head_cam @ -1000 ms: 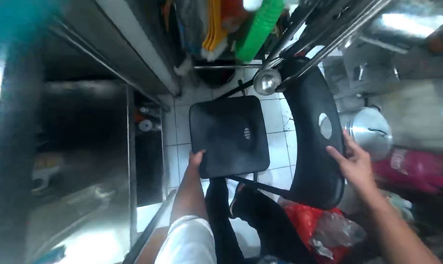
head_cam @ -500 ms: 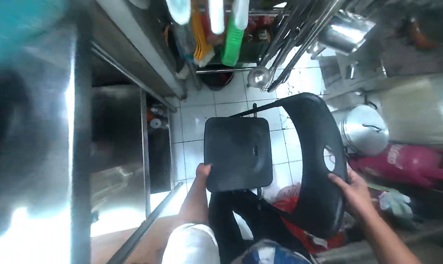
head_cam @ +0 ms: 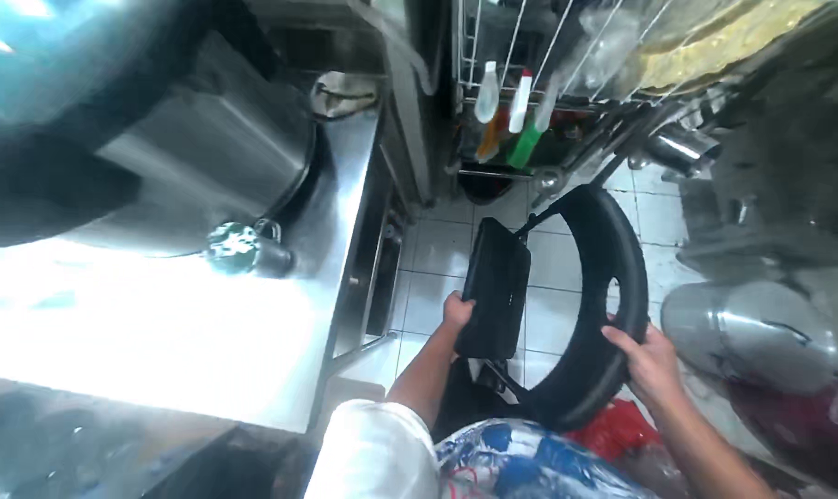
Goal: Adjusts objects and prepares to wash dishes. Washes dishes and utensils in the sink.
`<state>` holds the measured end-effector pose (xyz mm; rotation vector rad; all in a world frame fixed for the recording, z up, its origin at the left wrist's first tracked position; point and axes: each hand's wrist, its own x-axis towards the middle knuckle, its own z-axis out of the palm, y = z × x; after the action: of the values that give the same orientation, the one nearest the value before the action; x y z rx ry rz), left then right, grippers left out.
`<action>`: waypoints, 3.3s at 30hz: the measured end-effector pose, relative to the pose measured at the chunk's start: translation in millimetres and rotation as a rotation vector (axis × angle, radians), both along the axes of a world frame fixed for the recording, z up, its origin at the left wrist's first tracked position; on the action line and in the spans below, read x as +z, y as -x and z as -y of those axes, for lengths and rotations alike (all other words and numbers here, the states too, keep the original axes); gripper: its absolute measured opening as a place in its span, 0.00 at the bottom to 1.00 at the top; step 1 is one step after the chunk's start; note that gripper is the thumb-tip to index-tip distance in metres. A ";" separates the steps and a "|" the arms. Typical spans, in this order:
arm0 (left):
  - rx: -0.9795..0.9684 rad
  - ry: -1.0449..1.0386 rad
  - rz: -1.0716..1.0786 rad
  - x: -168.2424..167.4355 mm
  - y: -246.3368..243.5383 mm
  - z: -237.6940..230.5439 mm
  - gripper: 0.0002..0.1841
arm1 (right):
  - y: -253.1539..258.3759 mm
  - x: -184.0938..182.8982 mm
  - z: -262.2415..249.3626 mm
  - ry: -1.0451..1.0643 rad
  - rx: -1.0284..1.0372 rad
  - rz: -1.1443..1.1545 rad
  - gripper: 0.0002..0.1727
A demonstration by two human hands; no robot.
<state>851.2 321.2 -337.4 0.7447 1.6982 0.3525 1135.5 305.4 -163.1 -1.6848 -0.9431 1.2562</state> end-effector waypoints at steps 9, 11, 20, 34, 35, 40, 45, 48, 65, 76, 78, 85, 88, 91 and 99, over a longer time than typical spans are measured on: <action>0.088 -0.149 -0.040 104.0 7.7 -2.5 0.17 | 89.3 61.2 -34.8 -0.145 0.256 0.002 0.11; 0.139 -0.129 -0.071 117.7 27.3 7.0 0.16 | 112.8 73.2 -29.3 -0.137 0.302 -0.015 0.10; 0.396 -0.076 -0.101 130.0 108.7 5.9 0.17 | 224.9 83.9 -49.4 -0.104 0.397 -0.070 0.11; 0.519 -0.080 -0.057 131.4 158.6 -120.5 0.29 | 301.6 71.9 -136.5 -0.206 0.307 0.039 0.14; 0.497 -0.072 -0.075 132.5 160.5 -128.7 0.28 | 302.7 69.8 -143.1 -0.216 0.312 0.046 0.14; 0.386 -0.086 -0.199 136.7 168.3 -164.1 0.24 | 306.8 73.8 -175.2 -0.308 0.387 0.056 0.16; 0.394 -0.091 -0.194 130.2 167.3 -203.0 0.21 | 302.1 69.3 -210.0 -0.255 0.379 0.011 0.17; 0.401 -0.110 -0.180 128.7 169.6 -217.9 0.22 | 303.6 71.5 -224.9 -0.248 0.408 0.022 0.19; 0.354 -0.124 -0.099 77.2 177.2 -262.9 0.25 | 318.0 22.2 -276.9 -0.148 0.351 0.217 0.22; 0.311 -0.126 -0.088 79.1 185.9 -278.8 0.20 | 319.5 33.7 -256.3 0.145 0.519 0.061 0.53; 0.364 -0.109 -0.046 96.0 184.4 -268.7 0.20 | 329.3 31.8 -241.9 0.191 0.494 -0.002 0.50; 0.471 -0.630 0.191 189.4 169.9 -162.6 0.27 | 321.2 31.7 -250.9 0.208 0.520 -0.052 0.47; 0.462 -0.876 0.096 184.0 149.3 -106.8 0.26 | 287.4 23.0 -233.6 0.223 0.686 -0.013 0.43; 0.327 -1.056 -0.032 152.0 138.1 -61.2 0.25 | 218.2 -1.5 -188.8 0.311 0.915 0.071 0.35; -0.169 -0.278 0.132 72.2 98.3 15.8 0.17 | -80.5 -116.5 2.3 0.922 0.782 0.660 0.27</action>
<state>752.9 305.4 -265.1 1.0389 1.4667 0.5138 1216.0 303.1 -279.6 -2.6888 -1.6840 1.8560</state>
